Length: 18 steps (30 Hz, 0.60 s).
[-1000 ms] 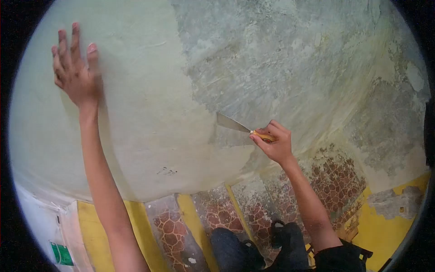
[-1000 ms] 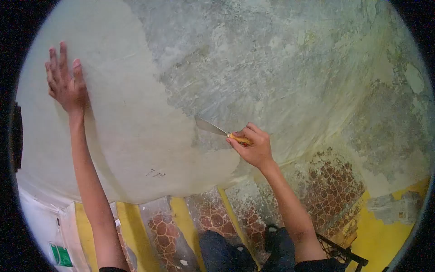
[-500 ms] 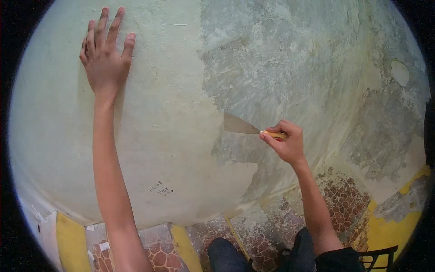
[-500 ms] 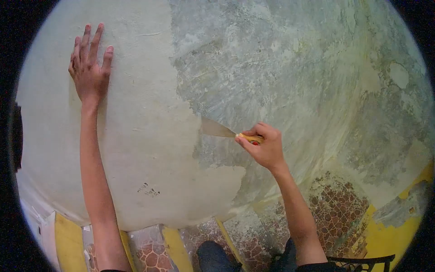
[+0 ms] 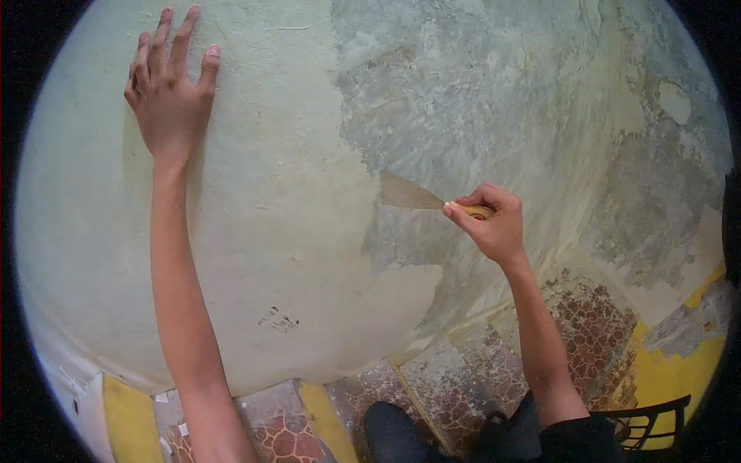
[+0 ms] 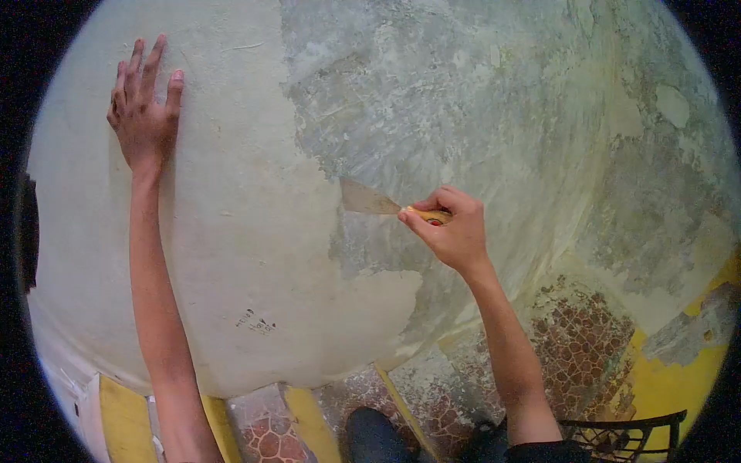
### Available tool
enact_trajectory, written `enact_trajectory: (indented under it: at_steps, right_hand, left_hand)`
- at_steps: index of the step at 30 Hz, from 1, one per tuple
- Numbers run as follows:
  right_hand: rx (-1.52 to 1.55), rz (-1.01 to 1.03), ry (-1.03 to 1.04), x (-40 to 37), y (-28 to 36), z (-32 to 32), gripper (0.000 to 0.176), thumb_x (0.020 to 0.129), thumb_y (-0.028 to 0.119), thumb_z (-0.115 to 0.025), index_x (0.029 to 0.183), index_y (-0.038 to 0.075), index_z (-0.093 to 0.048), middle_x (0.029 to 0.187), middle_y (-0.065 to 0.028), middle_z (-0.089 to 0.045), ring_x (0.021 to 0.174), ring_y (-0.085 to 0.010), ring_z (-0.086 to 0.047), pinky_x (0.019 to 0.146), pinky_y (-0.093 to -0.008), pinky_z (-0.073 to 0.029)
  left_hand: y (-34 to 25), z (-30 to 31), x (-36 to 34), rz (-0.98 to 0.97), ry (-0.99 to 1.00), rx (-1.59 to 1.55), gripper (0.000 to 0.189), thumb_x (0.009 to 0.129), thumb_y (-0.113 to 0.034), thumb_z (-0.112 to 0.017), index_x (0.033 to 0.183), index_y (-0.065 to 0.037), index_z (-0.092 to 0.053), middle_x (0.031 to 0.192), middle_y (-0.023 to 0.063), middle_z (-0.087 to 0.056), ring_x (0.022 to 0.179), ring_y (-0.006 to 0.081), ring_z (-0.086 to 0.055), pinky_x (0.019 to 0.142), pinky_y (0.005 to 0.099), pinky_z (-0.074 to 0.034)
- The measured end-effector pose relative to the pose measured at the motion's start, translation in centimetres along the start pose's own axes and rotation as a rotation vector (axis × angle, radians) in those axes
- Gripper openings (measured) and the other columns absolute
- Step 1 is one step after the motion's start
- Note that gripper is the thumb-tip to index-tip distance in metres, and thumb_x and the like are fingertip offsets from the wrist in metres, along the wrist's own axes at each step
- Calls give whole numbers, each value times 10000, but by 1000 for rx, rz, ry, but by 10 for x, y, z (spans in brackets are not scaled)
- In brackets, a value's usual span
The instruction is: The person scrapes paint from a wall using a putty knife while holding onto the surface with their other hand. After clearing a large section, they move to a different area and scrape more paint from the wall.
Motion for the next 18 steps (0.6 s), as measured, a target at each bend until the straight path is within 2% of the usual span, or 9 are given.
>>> enact_trajectory:
  at_steps: [9, 11, 16, 18]
  right_hand:
    - [42, 24, -12, -4, -6, -1, 228, 735, 151, -850, 708, 5, -676, 679, -76, -645, 606, -126, -609, 539, -268, -453]
    - [12, 27, -21, -3, -12, 9, 227, 736, 152, -848, 708, 6, -677, 683, -74, -648, 603, -129, -609, 538, -275, -454]
    - [-9, 23, 0, -2, -3, 1, 238, 730, 169, -850, 706, 9, -676, 686, -74, -650, 586, -148, -609, 529, -292, -455]
    - [-36, 99, 7, 1, 2, 5, 247, 723, 181, -852, 697, 11, -674, 670, -79, -643, 572, -167, -604, 523, -295, -451]
  left_hand:
    - [-1, -2, -3, 29, 23, 24, 549, 958, -593, -414, 1485, -460, -331, 1584, -125, -294, 1450, 210, -290, 1185, 477, -220]
    - [0, -1, 0, 28, 36, 45, 540, 944, -566, -462, 1465, -457, -370, 1552, -132, -346, 1429, 207, -322, 1179, 453, -234]
    - [-1, 1, 0, 50, 47, 52, 539, 946, -566, -461, 1465, -456, -370, 1557, -131, -336, 1422, 210, -331, 1171, 453, -244]
    - [-3, 0, 0, 27, 32, 27, 540, 945, -565, -463, 1465, -456, -369, 1558, -131, -334, 1421, 211, -331, 1170, 454, -245]
Point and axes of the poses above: each hand's wrist, its own x-axis towards the middle knuckle, its own z-axis out of the back of the hand, y = z × x, the point moved 5 cm from there along x, towards the middle knuckle
